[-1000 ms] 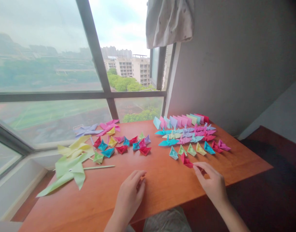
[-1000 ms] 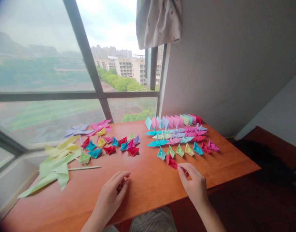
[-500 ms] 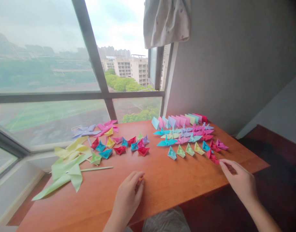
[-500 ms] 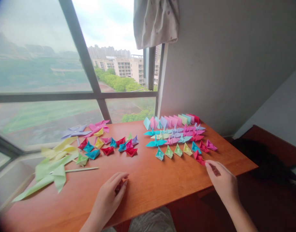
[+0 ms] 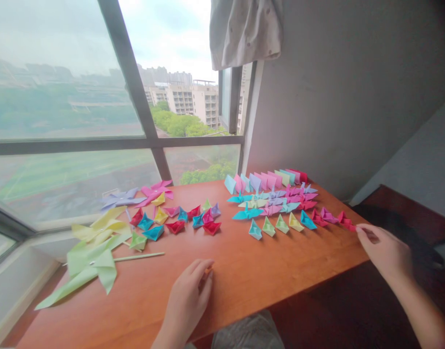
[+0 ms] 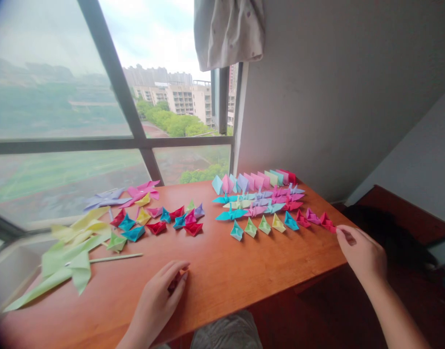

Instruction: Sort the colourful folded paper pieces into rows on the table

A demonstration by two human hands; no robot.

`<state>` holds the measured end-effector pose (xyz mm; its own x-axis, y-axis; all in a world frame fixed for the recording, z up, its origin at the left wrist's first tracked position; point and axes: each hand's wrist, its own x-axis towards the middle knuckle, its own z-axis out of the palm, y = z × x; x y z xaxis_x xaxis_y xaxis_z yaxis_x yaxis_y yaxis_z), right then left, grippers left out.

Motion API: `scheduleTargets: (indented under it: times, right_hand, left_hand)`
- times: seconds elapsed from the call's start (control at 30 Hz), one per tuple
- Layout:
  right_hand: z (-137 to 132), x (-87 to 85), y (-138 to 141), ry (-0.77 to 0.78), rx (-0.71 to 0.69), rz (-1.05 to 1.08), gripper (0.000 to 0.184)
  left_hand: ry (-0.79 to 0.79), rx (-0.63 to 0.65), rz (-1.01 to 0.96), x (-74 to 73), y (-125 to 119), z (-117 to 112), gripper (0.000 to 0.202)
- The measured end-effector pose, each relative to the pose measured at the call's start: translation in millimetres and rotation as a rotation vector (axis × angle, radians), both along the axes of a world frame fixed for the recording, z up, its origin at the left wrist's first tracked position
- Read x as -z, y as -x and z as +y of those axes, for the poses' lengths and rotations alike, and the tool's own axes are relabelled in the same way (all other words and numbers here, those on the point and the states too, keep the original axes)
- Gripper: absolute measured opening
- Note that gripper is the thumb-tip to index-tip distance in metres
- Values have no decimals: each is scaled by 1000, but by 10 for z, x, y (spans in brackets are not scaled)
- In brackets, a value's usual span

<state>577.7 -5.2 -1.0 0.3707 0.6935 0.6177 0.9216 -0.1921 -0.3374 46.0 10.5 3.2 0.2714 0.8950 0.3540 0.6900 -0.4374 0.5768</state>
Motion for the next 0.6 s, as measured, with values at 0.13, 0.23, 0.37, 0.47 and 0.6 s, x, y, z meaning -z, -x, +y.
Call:
scheduleTargets:
  times: [0.13,0.23,0.37,0.47,0.6]
  right_hand:
    - [260,-67,-247,53,30,-14,17]
    - [449,-54,-347,109,39,5,17]
    - [611,0,-332,192,99,-2,15]
    - [658,57,-292,239,163,-34,16]
    - [682,150,-330,246,141,-24,17]
  left_hand:
    - [13,1,4,8,1,-1,22]
    - [20,5,5,22,7,-6,22]
    - [14,5,6,40,17,-5,22]
    - [1,7,3,33,17,0,22]
    - [-5,3,-1,10,9,0,21]
